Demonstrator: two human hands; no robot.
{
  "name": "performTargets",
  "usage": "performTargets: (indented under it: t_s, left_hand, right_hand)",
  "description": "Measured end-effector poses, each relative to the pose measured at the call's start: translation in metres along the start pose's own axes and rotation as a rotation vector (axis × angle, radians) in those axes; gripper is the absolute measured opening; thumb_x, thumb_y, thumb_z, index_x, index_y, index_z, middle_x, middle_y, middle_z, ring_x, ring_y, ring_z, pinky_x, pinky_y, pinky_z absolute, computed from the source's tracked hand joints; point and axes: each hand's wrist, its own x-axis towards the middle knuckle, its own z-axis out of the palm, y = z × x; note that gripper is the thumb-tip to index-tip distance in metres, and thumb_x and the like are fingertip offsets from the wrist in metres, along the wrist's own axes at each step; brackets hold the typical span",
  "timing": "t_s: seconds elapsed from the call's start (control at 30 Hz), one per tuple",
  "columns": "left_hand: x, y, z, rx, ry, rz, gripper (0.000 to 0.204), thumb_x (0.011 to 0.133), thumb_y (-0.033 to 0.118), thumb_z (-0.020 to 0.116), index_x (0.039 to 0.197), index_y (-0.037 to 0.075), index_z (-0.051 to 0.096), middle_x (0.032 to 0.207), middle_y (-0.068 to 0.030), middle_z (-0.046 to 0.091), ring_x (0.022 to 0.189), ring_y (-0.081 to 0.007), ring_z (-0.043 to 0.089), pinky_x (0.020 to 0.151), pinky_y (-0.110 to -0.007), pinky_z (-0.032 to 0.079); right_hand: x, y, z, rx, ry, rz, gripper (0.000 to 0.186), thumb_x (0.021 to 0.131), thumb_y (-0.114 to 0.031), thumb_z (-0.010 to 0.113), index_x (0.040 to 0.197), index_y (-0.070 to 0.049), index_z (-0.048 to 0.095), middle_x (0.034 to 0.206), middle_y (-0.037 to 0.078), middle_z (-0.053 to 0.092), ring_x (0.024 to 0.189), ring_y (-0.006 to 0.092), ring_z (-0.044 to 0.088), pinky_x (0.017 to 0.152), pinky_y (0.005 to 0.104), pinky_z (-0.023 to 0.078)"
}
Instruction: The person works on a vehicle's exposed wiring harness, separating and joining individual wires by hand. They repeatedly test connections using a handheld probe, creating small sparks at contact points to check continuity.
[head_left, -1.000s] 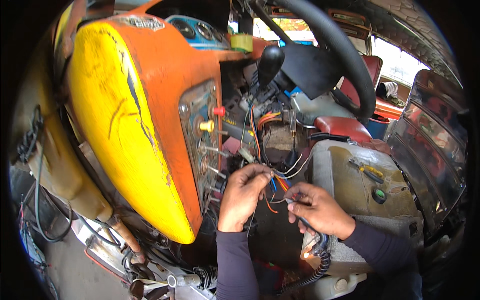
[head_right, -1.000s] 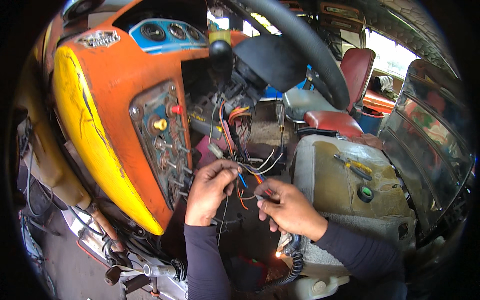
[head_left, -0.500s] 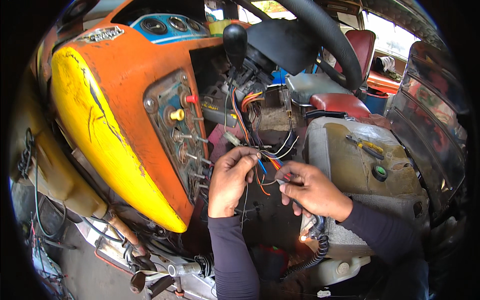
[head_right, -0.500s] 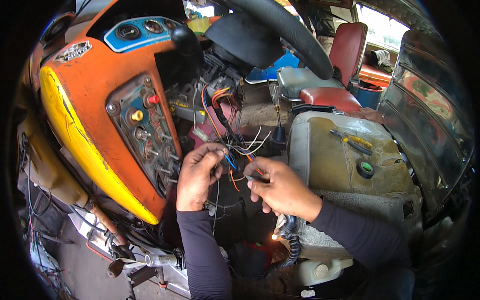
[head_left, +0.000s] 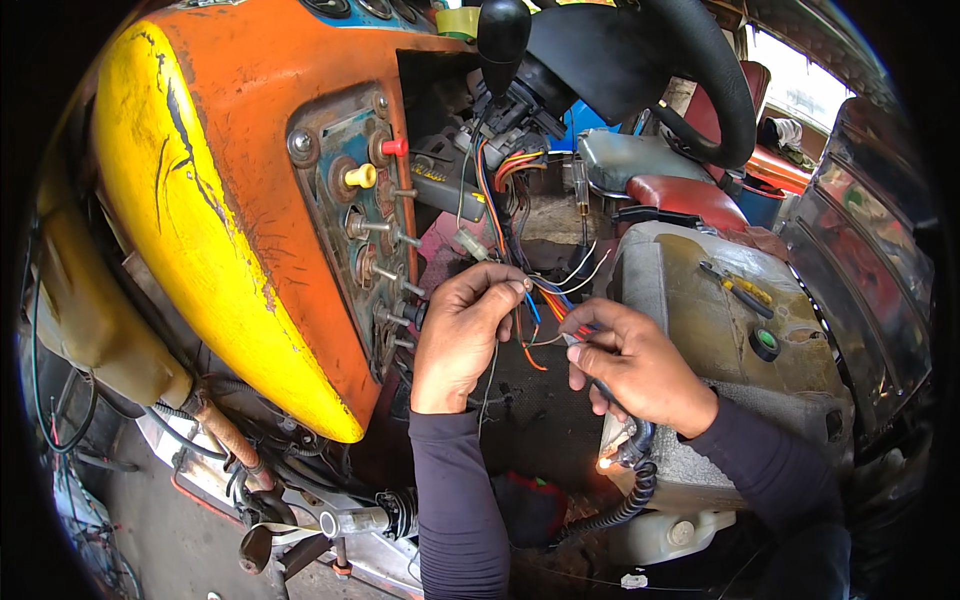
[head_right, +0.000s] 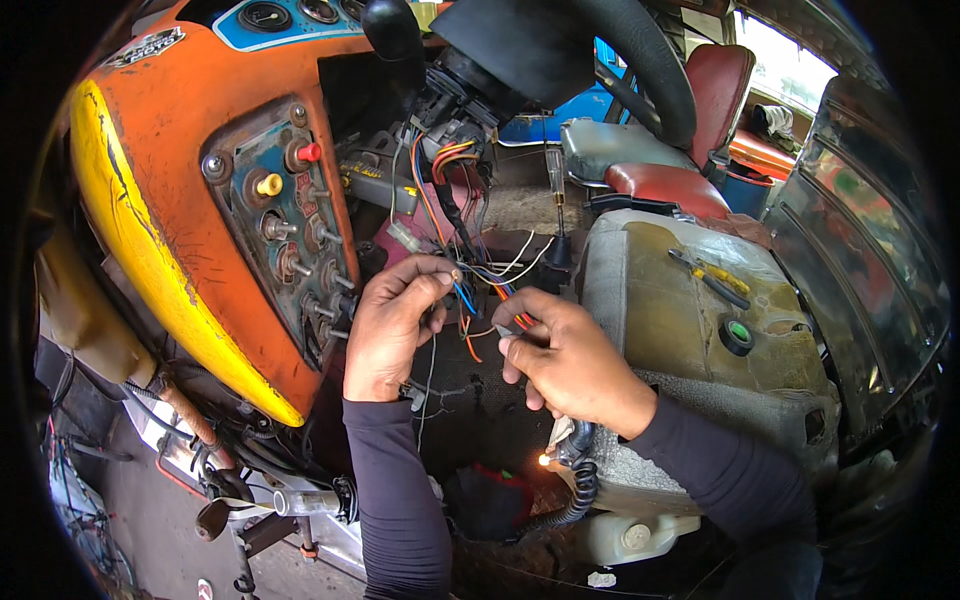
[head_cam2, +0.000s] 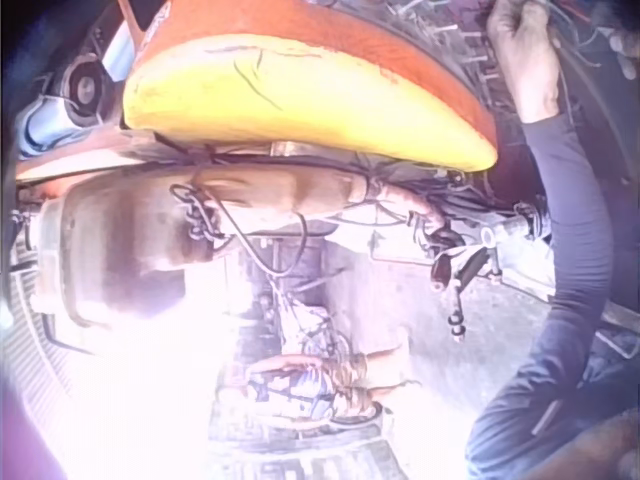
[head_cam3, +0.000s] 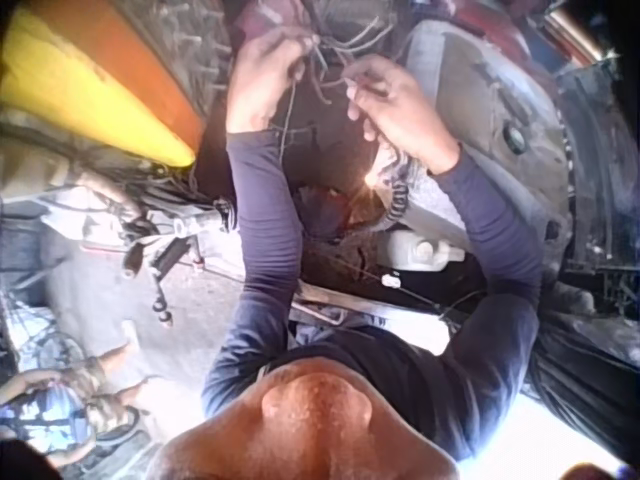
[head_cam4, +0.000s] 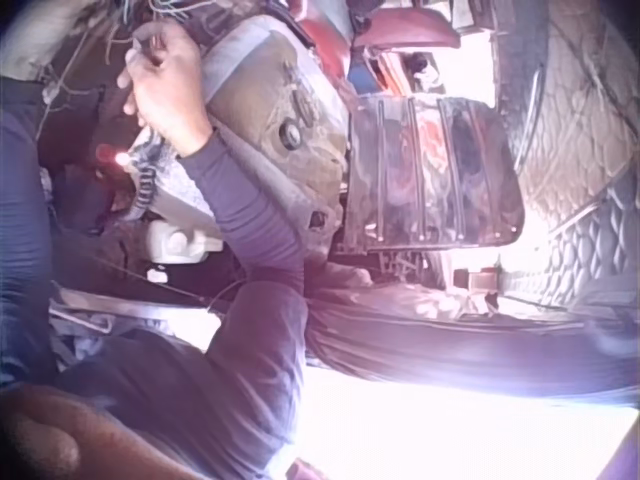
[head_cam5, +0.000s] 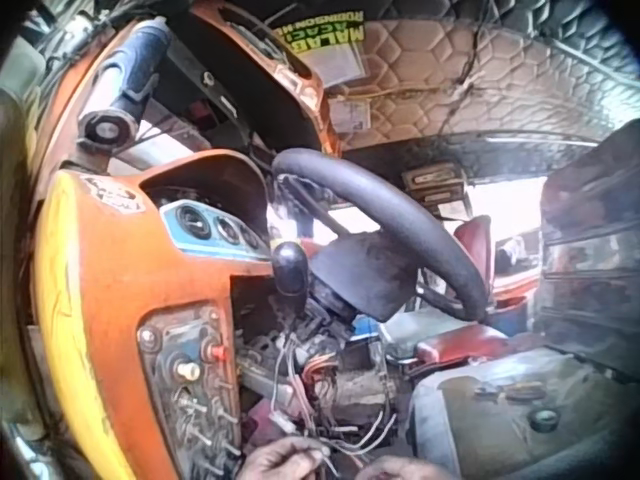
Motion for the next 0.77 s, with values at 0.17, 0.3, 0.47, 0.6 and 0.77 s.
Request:
performTargets:
  t_s: [0.17,0.3,0.47,0.6,0.77]
  left_hand:
    - [0.0007,0.0006,-0.0006,0.011,0.001,-0.003,0.017,0.100,0.010,0.063,0.105,-0.002,0.073,0.079,0.0020,0.063,0.064,-0.0052,0.051,0.058,-0.023,0.040]
    - [0.0007,-0.0008,-0.0018,-0.003,-0.005,0.004,0.017,0.100,0.010,0.063,0.105,-0.002,0.073,0.079,0.0021,0.063,0.064,-0.0051,0.051,0.058,-0.023,0.040]
    - [0.0013,-0.0006,-0.0001,-0.018,-0.003,0.007,0.017,0.100,0.011,0.064,0.105,-0.002,0.073,0.079,0.0022,0.063,0.064,-0.0049,0.051,0.058,-0.022,0.039]
    - [0.0016,-0.0018,-0.0016,-0.002,-0.001,0.001,0.017,0.100,0.011,0.064,0.105,-0.002,0.073,0.079,0.0021,0.063,0.063,-0.0050,0.051,0.058,-0.022,0.040]
    - [0.0016,-0.0016,-0.0017,-0.019,-0.003,-0.002,0.018,0.100,0.012,0.064,0.105,-0.002,0.074,0.079,0.0021,0.063,0.063,-0.0055,0.051,0.058,-0.023,0.040]
  right_hand:
    - [0.0005,-0.0015,-0.0006,0.007,-0.004,-0.008,0.020,0.107,-0.010,0.057,0.127,-0.005,0.055,0.081,0.008,0.068,0.052,0.0105,0.061,0.038,0.0233,0.040]
    - [0.0008,0.0012,0.0011,0.005,-0.004,-0.016,0.019,0.108,-0.010,0.057,0.126,-0.005,0.055,0.081,0.008,0.068,0.052,0.0105,0.061,0.038,0.0236,0.040]
    - [0.0011,-0.0005,0.0013,0.024,-0.009,0.006,0.019,0.108,-0.010,0.057,0.125,-0.005,0.055,0.081,0.008,0.068,0.053,0.0108,0.061,0.038,0.0238,0.040]
    - [0.0013,0.0021,0.0024,0.035,-0.013,-0.007,0.019,0.108,-0.010,0.057,0.125,-0.005,0.055,0.081,0.008,0.067,0.052,0.0112,0.061,0.038,0.0237,0.040]
    - [0.0013,0.0015,0.0028,0.046,-0.018,0.000,0.019,0.108,-0.010,0.058,0.126,-0.005,0.055,0.081,0.008,0.068,0.052,0.0119,0.061,0.038,0.0240,0.041]
